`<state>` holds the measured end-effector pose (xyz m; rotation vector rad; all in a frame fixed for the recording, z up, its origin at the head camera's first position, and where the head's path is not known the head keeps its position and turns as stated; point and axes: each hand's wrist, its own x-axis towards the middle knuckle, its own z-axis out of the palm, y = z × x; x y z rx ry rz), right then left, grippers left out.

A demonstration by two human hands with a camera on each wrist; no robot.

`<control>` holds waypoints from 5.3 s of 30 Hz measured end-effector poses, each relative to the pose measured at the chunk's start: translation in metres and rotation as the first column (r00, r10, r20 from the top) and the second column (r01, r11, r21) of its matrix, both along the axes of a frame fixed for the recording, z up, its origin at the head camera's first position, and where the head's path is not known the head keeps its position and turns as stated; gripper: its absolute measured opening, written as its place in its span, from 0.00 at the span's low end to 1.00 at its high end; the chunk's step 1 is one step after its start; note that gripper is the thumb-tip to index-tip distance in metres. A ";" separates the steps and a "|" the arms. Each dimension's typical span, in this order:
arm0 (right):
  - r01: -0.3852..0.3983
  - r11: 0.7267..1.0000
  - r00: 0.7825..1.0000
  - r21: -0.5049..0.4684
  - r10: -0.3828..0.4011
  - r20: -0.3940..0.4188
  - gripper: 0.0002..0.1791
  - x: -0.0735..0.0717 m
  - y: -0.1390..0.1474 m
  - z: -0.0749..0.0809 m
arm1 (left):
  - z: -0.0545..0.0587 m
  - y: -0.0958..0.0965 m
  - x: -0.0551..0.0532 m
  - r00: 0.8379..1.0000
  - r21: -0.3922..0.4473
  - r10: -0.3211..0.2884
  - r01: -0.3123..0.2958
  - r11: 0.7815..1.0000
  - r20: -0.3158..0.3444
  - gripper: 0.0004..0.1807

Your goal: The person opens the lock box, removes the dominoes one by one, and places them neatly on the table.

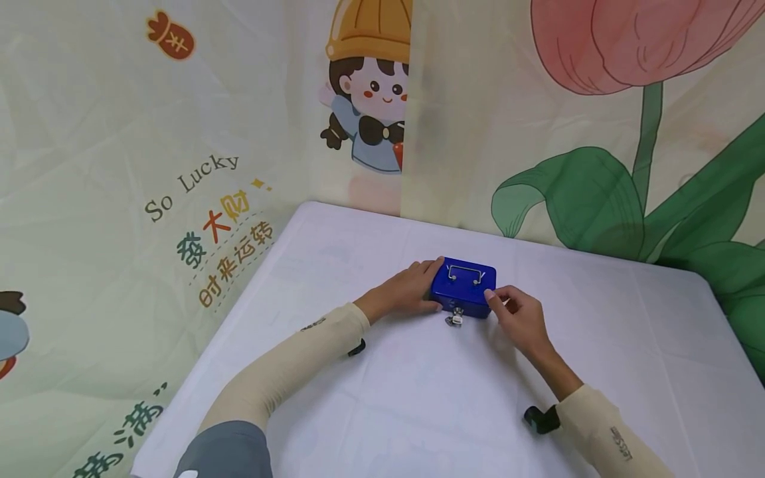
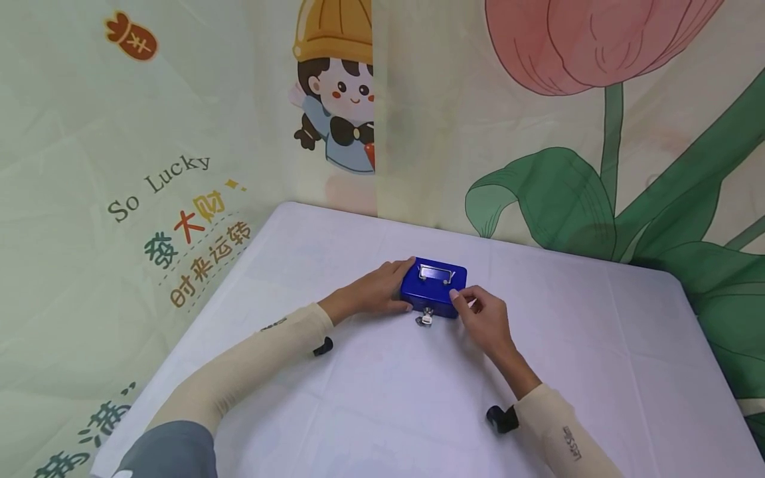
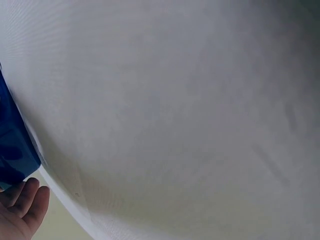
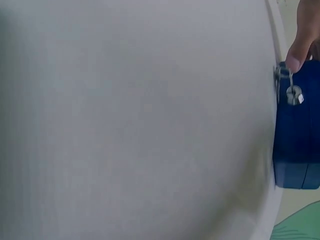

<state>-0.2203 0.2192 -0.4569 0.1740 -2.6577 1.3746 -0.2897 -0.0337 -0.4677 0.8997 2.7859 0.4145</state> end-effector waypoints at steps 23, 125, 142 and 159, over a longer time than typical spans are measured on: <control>-0.213 0.950 0.976 0.227 0.194 0.101 0.57 -0.034 0.021 -0.018 | 0.000 0.003 -0.005 1.000 0.006 0.025 -0.025 1.000 0.014 0.57; -0.233 0.917 0.972 0.325 0.212 0.098 0.40 -0.046 0.026 -0.005 | 0.016 0.002 -0.015 0.993 0.055 0.079 -0.084 0.995 0.087 0.47; -0.222 0.905 0.975 0.363 0.201 0.095 0.38 -0.053 0.028 0.005 | 0.024 0.002 -0.024 0.984 0.111 0.096 -0.113 0.987 0.148 0.47; -0.264 0.881 0.964 0.394 0.234 0.123 0.38 -0.053 0.031 0.007 | 0.025 0.001 -0.024 0.977 0.104 0.112 -0.132 0.986 0.181 0.47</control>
